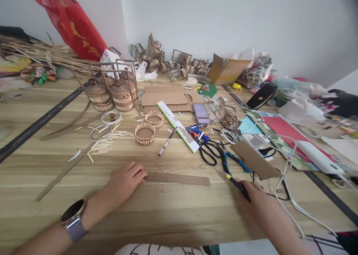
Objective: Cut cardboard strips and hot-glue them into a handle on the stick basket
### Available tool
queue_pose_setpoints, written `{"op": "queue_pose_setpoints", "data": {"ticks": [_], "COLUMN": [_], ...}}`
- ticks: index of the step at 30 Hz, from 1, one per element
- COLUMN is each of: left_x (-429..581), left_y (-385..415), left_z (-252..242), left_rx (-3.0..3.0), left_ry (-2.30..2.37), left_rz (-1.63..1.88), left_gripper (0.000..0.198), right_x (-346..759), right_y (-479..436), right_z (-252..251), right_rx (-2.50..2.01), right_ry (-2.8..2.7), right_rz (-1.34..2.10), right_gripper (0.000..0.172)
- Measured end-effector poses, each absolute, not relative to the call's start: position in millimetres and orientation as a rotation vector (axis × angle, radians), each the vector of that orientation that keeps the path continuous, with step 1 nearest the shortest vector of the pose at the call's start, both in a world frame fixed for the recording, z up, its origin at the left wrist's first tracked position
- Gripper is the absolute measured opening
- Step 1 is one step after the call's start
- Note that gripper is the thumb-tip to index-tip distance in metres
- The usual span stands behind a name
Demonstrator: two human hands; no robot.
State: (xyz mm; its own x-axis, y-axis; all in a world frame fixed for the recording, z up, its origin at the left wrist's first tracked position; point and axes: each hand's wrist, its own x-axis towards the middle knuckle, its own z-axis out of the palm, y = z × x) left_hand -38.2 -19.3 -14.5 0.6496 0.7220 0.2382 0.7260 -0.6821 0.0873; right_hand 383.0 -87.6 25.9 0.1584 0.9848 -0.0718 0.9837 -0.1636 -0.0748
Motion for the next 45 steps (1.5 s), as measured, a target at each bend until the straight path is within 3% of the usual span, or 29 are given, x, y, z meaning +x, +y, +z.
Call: {"op": "queue_pose_setpoints", "data": {"ticks": [4,14,18,20,29,45], "left_x": [-48,-17,13,18,12,12], "left_y": [-21,-27,-23,-21,-19,-21], "left_z": [-14,5,-5,-16,-29,-21], "left_rx": [-2.811,-2.763,-2.768,-2.797,-2.804,-2.885], "left_ry": [-1.203,-1.292,-1.209,-1.179,-1.138,-1.216], "left_rz": [-0.417,-0.5,-0.431,-0.367,-0.316,-0.392], "left_gripper": [0.019,0.019,0.059,0.069,0.07,0.066], "right_x": [395,251,223,221,226,234], "right_y": [-81,-17,5,11,16,20], "right_z": [36,52,41,34,15,22], "right_rx": [-2.289,-1.437,-1.143,-1.049,-0.976,-0.913], "right_ry": [-1.783,-1.677,-1.486,-1.396,-1.22,-0.971], "right_rz": [-0.07,1.231,1.507,1.599,1.67,1.6], "right_gripper": [0.036,0.026,0.035,0.04,0.048,0.04]}}
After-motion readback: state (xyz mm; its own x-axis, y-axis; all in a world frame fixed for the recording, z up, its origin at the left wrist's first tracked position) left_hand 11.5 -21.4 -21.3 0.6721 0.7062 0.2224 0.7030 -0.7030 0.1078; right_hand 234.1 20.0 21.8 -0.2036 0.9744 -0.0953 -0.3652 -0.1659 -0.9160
